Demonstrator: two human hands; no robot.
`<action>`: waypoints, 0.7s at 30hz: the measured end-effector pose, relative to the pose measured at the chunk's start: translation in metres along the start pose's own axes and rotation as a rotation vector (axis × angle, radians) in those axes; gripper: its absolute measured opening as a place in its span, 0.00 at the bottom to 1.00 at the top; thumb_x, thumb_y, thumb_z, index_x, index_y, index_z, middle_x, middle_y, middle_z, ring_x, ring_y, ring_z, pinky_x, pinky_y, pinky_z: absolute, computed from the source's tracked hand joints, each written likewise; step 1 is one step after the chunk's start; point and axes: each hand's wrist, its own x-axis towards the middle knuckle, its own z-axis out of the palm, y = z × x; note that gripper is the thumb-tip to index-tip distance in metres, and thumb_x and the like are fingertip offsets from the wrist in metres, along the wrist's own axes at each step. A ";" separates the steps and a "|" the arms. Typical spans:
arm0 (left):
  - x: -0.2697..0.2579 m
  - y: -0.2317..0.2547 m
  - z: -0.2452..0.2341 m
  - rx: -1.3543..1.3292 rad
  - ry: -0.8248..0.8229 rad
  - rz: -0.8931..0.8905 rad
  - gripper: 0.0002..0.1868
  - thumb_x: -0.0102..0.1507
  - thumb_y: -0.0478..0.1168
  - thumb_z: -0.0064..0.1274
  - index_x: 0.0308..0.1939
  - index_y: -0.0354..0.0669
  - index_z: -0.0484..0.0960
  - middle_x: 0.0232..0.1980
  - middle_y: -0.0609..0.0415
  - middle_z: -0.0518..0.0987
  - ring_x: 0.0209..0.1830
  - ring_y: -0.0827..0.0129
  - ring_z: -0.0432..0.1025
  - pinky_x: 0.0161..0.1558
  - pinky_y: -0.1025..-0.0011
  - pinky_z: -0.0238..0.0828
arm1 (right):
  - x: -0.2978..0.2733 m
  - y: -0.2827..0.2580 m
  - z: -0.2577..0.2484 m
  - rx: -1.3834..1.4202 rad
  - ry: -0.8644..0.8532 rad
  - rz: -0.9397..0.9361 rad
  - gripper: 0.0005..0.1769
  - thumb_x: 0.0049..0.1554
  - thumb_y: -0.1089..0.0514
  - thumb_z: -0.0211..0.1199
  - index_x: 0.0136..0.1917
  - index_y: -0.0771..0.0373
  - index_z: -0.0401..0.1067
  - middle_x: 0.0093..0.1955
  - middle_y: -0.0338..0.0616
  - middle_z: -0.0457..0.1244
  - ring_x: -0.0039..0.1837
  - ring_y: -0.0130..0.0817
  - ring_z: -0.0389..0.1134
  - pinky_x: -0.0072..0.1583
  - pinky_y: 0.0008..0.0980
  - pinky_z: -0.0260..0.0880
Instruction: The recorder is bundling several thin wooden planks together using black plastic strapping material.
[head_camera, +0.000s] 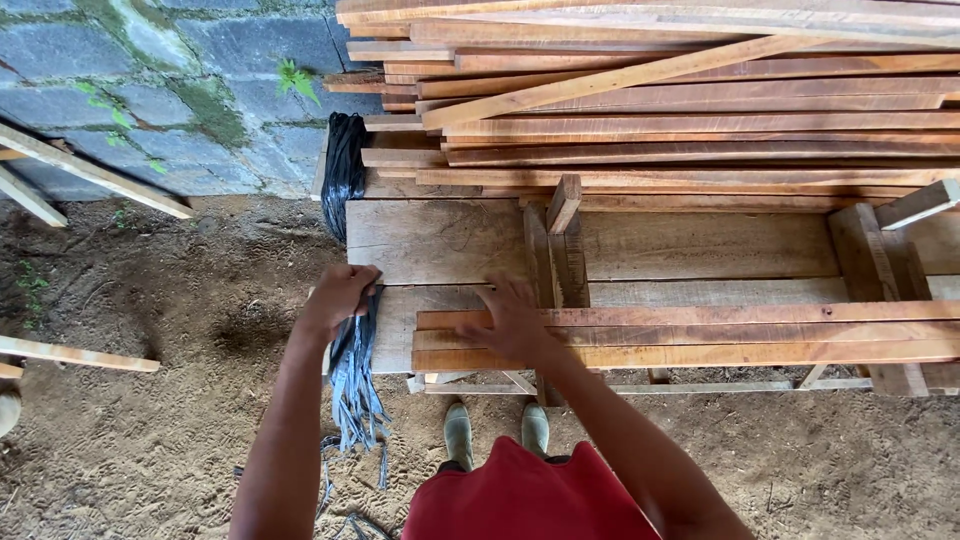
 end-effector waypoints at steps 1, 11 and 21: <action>-0.003 0.006 0.008 -0.002 -0.001 0.001 0.24 0.69 0.47 0.51 0.55 0.23 0.78 0.34 0.49 0.75 0.25 0.74 0.68 0.25 0.79 0.73 | 0.008 -0.005 0.008 -0.002 0.000 0.000 0.55 0.61 0.16 0.42 0.79 0.64 0.56 0.80 0.62 0.44 0.82 0.69 0.38 0.79 0.67 0.29; 0.042 -0.053 0.023 0.216 0.166 0.336 0.13 0.66 0.42 0.53 0.50 0.40 0.86 0.37 0.45 0.82 0.37 0.57 0.76 0.40 0.58 0.78 | 0.095 -0.034 0.083 1.545 -0.098 0.506 0.20 0.65 0.45 0.61 0.58 0.64 0.69 0.40 0.41 0.59 0.31 0.25 0.58 0.31 0.24 0.62; 0.081 -0.195 0.031 1.319 0.209 0.404 0.32 0.70 0.37 0.41 0.79 0.34 0.55 0.81 0.37 0.57 0.82 0.50 0.54 0.73 0.63 0.62 | 0.070 -0.045 0.051 1.285 -0.087 0.415 0.16 0.67 0.49 0.56 0.53 0.65 0.73 0.27 0.26 0.47 0.25 0.14 0.44 0.25 0.19 0.42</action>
